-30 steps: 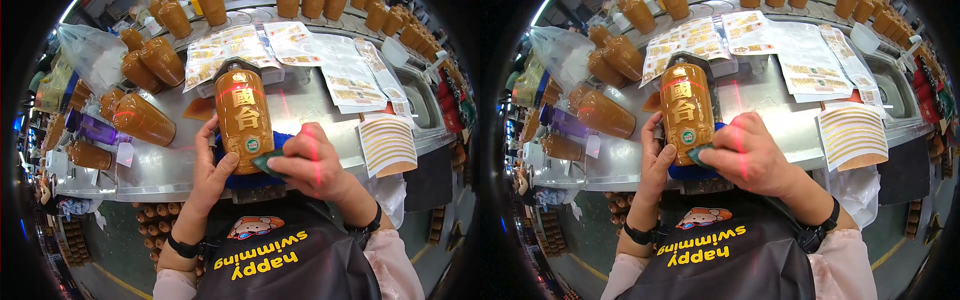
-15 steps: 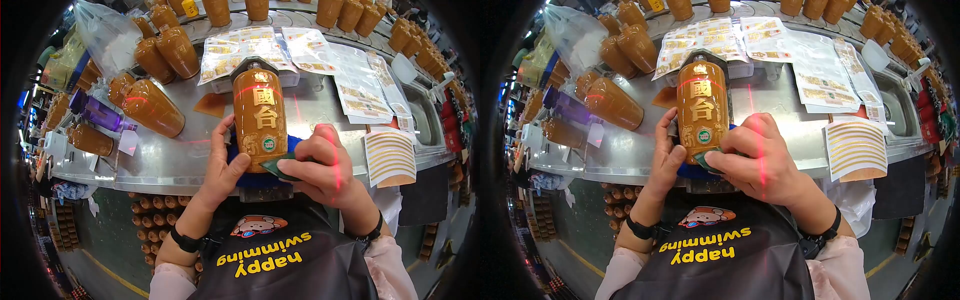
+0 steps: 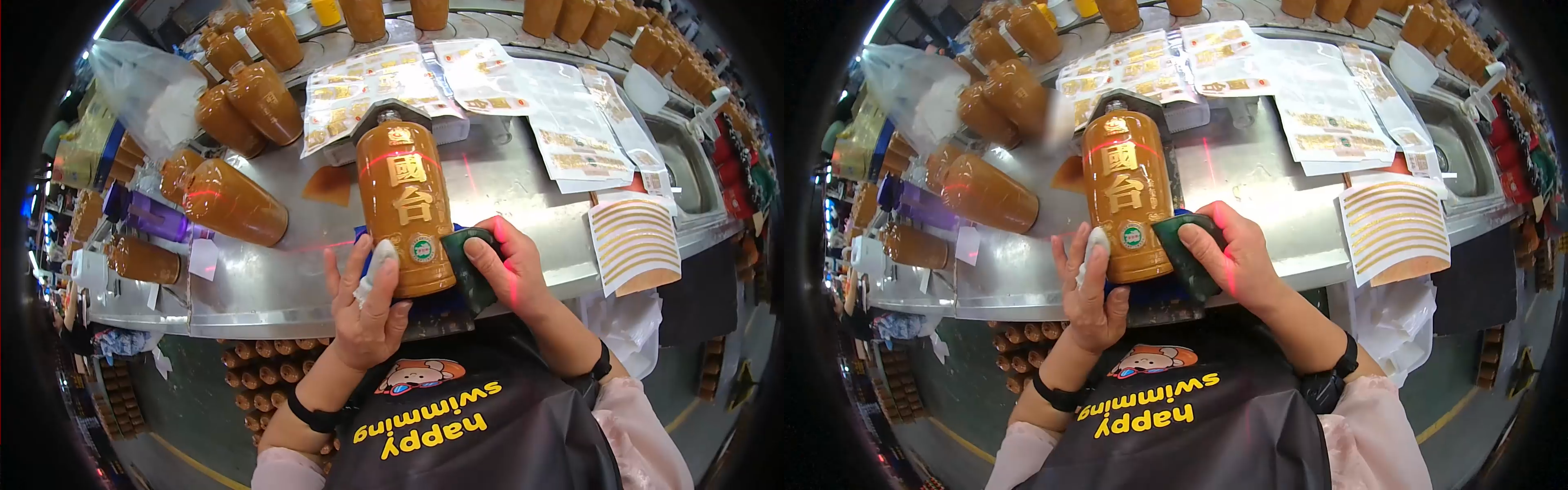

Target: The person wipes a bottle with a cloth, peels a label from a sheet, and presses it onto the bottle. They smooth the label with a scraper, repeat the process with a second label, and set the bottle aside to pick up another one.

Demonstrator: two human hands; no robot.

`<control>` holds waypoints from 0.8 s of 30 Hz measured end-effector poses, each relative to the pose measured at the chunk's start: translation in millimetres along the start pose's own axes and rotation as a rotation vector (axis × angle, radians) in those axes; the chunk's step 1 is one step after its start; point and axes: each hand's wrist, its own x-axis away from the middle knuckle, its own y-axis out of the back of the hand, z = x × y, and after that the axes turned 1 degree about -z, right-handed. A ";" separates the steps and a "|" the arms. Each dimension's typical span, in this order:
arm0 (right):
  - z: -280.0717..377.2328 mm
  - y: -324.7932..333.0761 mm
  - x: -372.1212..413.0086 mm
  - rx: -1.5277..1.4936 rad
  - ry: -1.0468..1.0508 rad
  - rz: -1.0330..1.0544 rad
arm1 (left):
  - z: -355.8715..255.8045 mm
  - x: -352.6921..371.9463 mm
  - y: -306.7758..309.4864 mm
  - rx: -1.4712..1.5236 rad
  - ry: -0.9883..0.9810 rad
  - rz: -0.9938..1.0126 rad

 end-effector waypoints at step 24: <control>-27.4 226.9 42.4 1.191 0.136 -0.271 | -3.8 15.0 -17.0 0.332 0.392 -0.021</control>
